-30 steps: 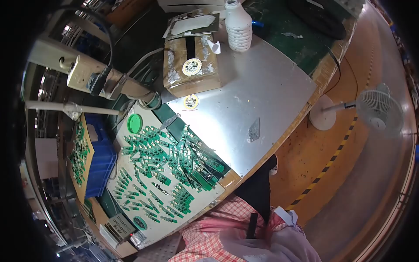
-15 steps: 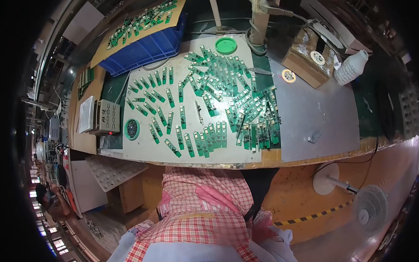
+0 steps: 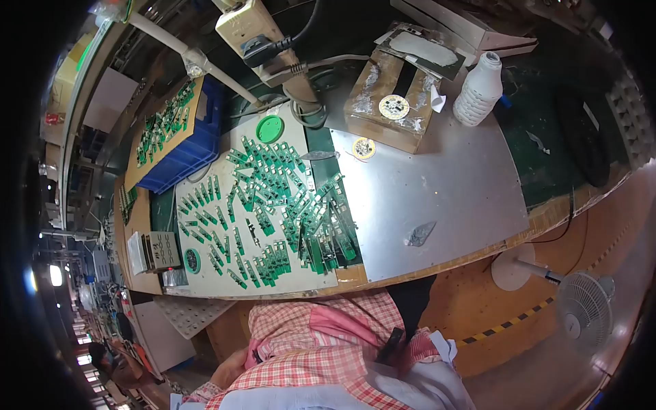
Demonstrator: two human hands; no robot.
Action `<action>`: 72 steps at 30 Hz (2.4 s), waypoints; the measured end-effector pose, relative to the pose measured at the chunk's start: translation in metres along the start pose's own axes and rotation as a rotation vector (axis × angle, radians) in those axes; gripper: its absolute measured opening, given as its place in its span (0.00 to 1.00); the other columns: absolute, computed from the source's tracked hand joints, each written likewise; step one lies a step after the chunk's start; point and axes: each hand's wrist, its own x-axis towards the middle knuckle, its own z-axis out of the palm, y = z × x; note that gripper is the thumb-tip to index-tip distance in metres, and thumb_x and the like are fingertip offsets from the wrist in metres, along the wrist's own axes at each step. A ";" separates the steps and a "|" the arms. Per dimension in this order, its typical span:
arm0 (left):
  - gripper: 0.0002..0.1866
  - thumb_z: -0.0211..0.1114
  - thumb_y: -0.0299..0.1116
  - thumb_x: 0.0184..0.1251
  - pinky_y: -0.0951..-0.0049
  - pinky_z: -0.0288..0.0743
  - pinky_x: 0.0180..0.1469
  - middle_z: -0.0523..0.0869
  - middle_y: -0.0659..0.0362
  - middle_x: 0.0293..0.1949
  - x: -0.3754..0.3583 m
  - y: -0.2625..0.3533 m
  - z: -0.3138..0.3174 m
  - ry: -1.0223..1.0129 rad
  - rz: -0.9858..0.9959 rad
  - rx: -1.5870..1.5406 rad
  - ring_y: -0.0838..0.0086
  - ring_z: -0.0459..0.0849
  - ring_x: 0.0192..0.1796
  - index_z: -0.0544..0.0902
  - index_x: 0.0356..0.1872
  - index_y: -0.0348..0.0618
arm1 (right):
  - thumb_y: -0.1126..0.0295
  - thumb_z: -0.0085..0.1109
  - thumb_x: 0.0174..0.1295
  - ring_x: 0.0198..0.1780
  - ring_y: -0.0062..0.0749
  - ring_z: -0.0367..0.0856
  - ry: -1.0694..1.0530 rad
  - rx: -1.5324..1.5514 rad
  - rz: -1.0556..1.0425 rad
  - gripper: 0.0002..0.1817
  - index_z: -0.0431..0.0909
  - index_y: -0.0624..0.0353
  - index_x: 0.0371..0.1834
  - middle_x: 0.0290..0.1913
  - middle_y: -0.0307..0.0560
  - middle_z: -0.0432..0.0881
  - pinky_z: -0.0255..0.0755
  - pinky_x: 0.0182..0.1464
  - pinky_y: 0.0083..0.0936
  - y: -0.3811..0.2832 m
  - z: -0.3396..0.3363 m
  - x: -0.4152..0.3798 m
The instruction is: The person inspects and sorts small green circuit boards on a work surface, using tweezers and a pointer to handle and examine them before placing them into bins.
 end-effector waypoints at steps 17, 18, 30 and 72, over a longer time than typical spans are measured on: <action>0.04 0.65 0.23 0.60 0.67 0.70 0.38 0.82 0.55 0.31 -0.039 0.015 0.174 0.205 1.799 0.628 0.63 0.79 0.33 0.81 0.36 0.39 | 0.64 0.62 0.63 0.31 0.27 0.78 0.508 -0.252 -1.617 0.13 0.79 0.55 0.49 0.35 0.42 0.81 0.72 0.34 0.25 -0.241 0.018 -0.243; 0.06 0.67 0.22 0.57 0.68 0.69 0.39 0.82 0.56 0.31 -0.064 0.038 0.192 0.112 1.904 0.682 0.63 0.79 0.33 0.81 0.35 0.40 | 0.62 0.64 0.61 0.33 0.31 0.78 0.676 -0.352 -1.717 0.16 0.78 0.54 0.50 0.34 0.42 0.80 0.73 0.36 0.28 -0.264 0.032 -0.271; 0.08 0.69 0.21 0.54 0.67 0.69 0.38 0.83 0.58 0.30 -0.086 0.060 0.224 0.030 1.949 0.560 0.65 0.80 0.31 0.81 0.35 0.41 | 0.75 0.60 0.56 0.48 0.46 0.75 0.707 -0.892 -2.001 0.21 0.78 0.49 0.54 0.48 0.48 0.78 0.71 0.52 0.35 -0.384 0.058 -0.251; 0.31 0.74 0.32 0.51 0.61 0.72 0.54 0.75 0.48 0.54 -0.089 0.147 0.266 0.191 1.926 0.748 0.53 0.76 0.54 0.72 0.57 0.37 | 0.38 0.69 0.47 0.58 0.46 0.68 0.467 -0.753 -1.759 0.52 0.63 0.68 0.66 0.59 0.55 0.72 0.60 0.60 0.40 -0.323 0.165 -0.304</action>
